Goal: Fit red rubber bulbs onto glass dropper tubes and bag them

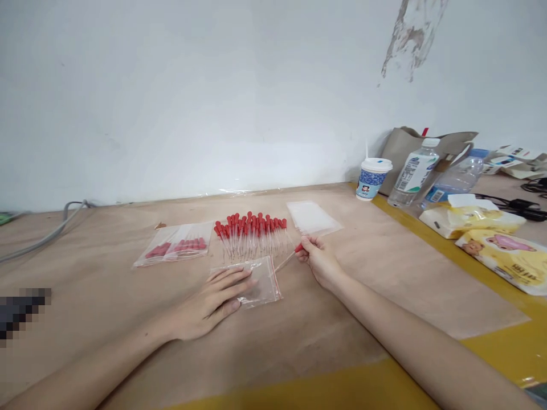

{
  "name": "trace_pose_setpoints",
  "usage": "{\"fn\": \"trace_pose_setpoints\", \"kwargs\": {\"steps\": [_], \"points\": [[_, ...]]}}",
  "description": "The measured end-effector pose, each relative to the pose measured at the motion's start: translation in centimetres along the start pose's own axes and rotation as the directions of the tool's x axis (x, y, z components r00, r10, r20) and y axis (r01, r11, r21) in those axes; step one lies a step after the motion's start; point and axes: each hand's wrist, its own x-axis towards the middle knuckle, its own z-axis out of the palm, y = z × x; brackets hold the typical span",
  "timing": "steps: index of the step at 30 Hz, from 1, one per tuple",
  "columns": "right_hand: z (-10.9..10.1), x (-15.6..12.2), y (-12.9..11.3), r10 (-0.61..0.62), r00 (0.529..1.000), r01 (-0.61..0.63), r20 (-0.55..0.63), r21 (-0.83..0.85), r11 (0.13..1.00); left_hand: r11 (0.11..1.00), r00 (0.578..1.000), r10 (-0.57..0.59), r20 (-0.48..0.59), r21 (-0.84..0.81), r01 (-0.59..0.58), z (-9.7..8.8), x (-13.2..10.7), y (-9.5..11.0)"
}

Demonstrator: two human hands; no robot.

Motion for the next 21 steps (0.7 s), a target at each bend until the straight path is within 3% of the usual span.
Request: {"fn": "trace_pose_setpoints", "kwargs": {"steps": [3,5,7,11,15,18,21], "points": [[0.0,-0.5,-0.3,0.051,0.998,-0.054,0.045,0.068,0.996,1.0,1.0,-0.019,-0.024,-0.022,0.019,0.2,0.0,-0.1],[0.0,-1.2,-0.7,0.095,0.982,-0.104,0.165,0.048,0.993,0.999,0.999,-0.04,-0.029,-0.036,0.039,0.2,0.0,0.0],[0.0,-1.9,-1.1,0.143,0.931,-0.126,0.336,-0.072,0.989,0.998,0.998,-0.05,-0.03,-0.049,0.049,0.2,0.1,0.0],[0.2,-3.0,-1.7,0.114,0.824,0.073,0.555,-0.303,0.95,0.996,1.0,-0.026,-0.001,-0.081,0.026,0.1,0.3,0.2],[0.9,-3.4,-1.6,-0.025,0.747,0.277,0.664,-0.277,0.92,0.996,0.999,-0.014,0.029,-0.087,0.017,0.0,0.6,0.2],[1.3,-3.6,-1.3,0.016,0.695,0.225,0.719,-0.239,0.944,0.997,0.999,-0.016,0.048,-0.081,0.02,0.3,0.8,0.3],[1.6,-3.8,-1.2,0.1,0.706,0.17,0.701,-0.306,0.937,0.997,1.0,-0.021,0.006,-0.068,0.021,0.6,0.7,0.4]]}}
